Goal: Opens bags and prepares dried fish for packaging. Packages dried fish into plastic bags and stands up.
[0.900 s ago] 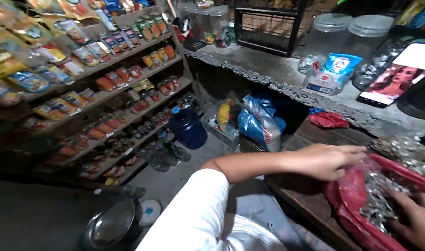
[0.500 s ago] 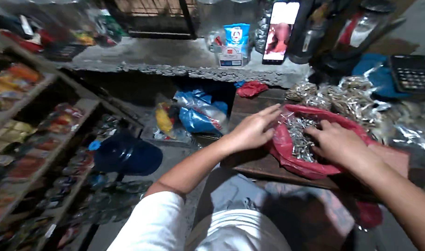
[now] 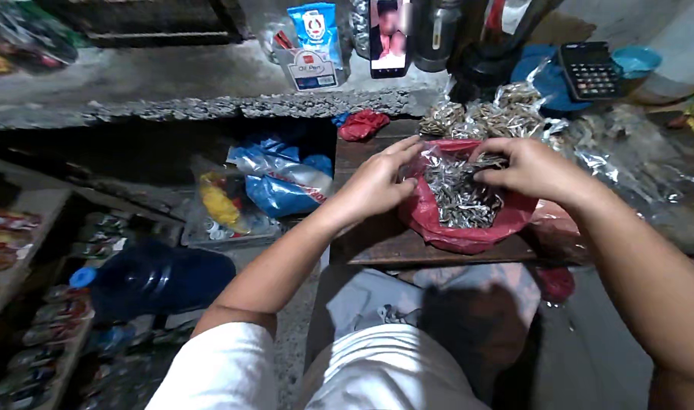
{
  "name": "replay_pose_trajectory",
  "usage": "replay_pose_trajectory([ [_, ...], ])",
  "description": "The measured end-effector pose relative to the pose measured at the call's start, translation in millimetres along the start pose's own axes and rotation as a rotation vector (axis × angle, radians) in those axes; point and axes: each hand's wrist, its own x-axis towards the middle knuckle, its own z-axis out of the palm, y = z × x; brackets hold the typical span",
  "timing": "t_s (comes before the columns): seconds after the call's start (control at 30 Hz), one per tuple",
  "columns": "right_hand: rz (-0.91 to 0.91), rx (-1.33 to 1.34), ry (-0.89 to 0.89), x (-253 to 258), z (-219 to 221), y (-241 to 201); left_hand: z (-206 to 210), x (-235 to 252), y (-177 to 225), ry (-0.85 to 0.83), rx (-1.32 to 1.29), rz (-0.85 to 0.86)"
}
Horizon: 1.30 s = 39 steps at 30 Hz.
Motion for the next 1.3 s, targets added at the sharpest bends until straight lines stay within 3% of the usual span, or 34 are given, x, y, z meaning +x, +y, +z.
replay_pose_trajectory([
  [0.33,-0.019,0.377,0.235,-4.5,-14.3,-5.7,8.8,18.0,14.5,-0.109,-0.043,-0.020],
  [0.57,-0.036,0.616,0.494,7.0,18.8,-23.1,21.4,34.1,24.9,-0.135,-0.209,-0.085],
  [0.77,-0.060,0.627,0.348,6.0,43.6,-14.4,22.6,37.7,26.2,-0.135,-0.415,-0.194],
  [0.97,-0.024,0.591,0.138,1.0,34.8,-9.3,24.9,37.8,20.8,-0.149,-0.450,-0.204],
  [1.3,-0.024,0.562,0.027,3.0,34.9,-3.9,28.3,40.1,17.9,-0.167,-0.430,-0.164],
])
